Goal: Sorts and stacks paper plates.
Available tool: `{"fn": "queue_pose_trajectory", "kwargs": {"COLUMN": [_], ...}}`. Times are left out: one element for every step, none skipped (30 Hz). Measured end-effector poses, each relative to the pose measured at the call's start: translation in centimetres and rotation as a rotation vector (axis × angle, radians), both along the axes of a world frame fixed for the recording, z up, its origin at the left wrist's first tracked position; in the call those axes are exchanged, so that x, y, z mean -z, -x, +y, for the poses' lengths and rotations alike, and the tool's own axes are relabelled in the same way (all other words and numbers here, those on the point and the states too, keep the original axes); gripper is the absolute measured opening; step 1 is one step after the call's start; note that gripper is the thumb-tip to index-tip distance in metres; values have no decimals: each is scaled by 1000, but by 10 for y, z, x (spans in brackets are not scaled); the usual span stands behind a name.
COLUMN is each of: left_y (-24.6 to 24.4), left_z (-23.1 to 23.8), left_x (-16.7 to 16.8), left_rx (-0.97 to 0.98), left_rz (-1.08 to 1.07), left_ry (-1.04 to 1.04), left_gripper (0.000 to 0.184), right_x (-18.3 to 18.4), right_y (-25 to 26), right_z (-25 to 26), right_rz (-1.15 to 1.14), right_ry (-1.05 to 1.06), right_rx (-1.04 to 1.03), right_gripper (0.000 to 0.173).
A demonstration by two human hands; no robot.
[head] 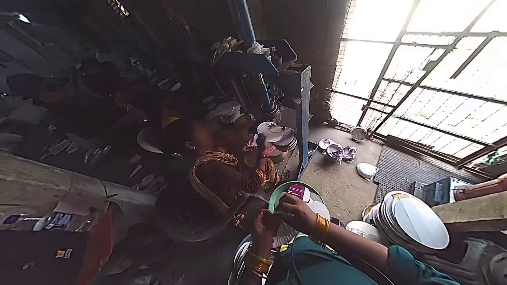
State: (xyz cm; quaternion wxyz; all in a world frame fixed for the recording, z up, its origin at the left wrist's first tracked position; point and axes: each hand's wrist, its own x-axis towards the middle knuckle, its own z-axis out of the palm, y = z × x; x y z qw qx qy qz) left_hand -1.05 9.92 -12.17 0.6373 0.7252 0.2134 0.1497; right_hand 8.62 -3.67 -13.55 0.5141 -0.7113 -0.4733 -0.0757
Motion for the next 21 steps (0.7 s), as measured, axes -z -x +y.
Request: {"fn": "queue_pose_trajectory", "kwargs": {"left_y": [2,3,4,5,6,6,7,8,8,7,6,6,6,6,7,6,7,7,7,6,6], "left_z": [2,4,6,9,13,16,17,16,13,9,5,2,-1,-2,-3,-3,-3,-3,-3,-4,-6], "left_x": [0,-1,-3,-6,-6,-4,-2,-1,-1,1,5,9,14,19,23,25,28,31,33,33,30], "left_rx": [28,60,107,169,238,292,318,315,279,222,156,89,33,-9,-38,-57,-73,-84,-101,-120,-140], "left_rz": [6,19,31,30,3,-33,-63,-79,-99,-136,-163,-176,-181,-181,-185,-193,-213,-244,-270,-270,-236], "left_ry": [47,100,144,161,138,64,-56,-218,-393,-545,-640,-675,-662,-635,-613,-600,-599,-600,-585,-544,-459], "left_gripper": [8,4,5,7,7,8,10,14,18,20,21,22,22,22,22,21,21,21,22,23,22], "right_x": [3,5,4,1,-2,-8,-14,-19,-23,-26,-26,-25,-22,-17,-14,-12,-11,-13,-16,-22,-26], "right_y": [-2,-3,-4,-5,-4,-2,0,1,0,-1,-2,-4,-7,-9,-11,-13,-13,-12,-10,-7,-1], "right_z": [0,-1,-2,-4,-6,-8,-8,-8,-7,-6,-5,-4,-4,-4,-5,-6,-5,-4,-3,-1,2], "right_rz": [-69,-106,-94,-33,54,157,257,349,435,507,562,593,603,615,638,650,656,657,645,617,547], "right_ry": [1,13,26,34,50,84,124,177,235,286,316,327,309,281,270,274,293,322,363,412,421], "right_rx": [-18,-38,-62,-85,-97,-108,-112,-119,-125,-130,-132,-140,-159,-191,-229,-251,-253,-240,-212,-176,-121], "right_gripper": [6,8,10,10,10,10,11,14,16,17,17,18,18,20,24,27,29,30,29,27,22]}}
